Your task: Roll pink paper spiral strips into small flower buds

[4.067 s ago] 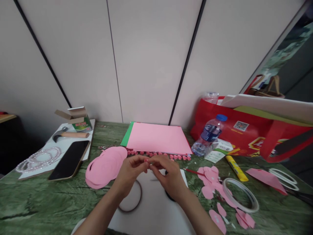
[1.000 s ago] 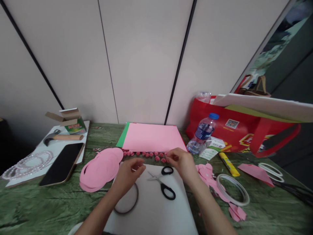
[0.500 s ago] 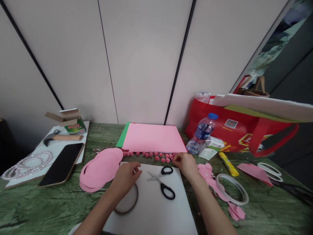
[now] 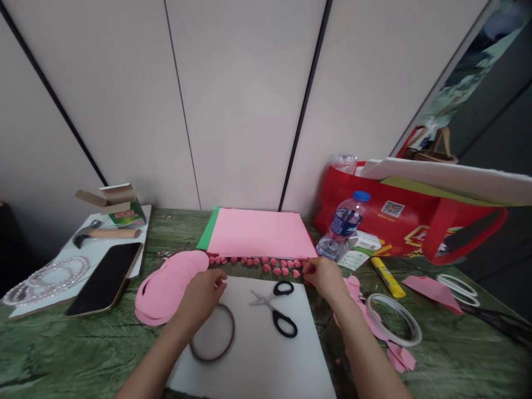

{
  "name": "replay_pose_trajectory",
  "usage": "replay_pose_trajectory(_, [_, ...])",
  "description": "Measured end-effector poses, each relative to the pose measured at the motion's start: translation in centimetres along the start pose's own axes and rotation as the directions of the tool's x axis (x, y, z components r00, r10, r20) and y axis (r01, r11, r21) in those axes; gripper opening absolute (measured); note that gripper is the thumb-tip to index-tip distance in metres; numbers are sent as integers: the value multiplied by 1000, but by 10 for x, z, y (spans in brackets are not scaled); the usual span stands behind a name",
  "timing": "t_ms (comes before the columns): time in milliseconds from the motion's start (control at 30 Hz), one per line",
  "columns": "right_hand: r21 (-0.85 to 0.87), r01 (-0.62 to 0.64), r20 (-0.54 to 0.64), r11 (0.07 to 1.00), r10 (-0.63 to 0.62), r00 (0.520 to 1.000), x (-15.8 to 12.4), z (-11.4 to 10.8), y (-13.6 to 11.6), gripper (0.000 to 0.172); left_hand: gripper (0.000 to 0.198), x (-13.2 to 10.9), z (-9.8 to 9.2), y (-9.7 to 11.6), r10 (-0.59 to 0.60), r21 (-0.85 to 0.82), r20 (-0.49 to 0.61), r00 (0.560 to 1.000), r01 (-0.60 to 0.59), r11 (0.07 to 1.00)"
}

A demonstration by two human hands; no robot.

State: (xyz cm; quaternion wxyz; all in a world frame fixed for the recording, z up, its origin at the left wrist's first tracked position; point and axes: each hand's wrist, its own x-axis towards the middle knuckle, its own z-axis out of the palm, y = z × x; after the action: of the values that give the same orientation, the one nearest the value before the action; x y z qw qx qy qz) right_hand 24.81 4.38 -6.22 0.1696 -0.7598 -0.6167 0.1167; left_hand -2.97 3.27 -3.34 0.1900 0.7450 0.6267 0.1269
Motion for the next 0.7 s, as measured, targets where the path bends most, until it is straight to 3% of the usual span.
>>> replay_pose_trajectory(133, [-10,25,12,1000,-25,1000,-2,2,-4,9,13,-3,-16,-13,-46,40,90,995,43,998])
replay_pose_trajectory(300, [117,132,7,984,-133,991,-16,4,-36,10,14,-11,-21,-15,-43,98,287,957,16,995])
replay_pose_trajectory(400, [205,243,102,948,-267,958,-30,5,-60,10,8,-13,-11,-7,-30,159,253,967,-10,987])
replay_pose_trajectory(533, [129,343,262,931,-365,893,-46,9,-79,10,11,-10,-2,0,-13,169,165,986,-15,986])
replay_pose_trajectory(700, [-10,465,411,885,-420,809,-52,8,-84,35,21,0,-19,-17,-126,236,-2,992,123,964])
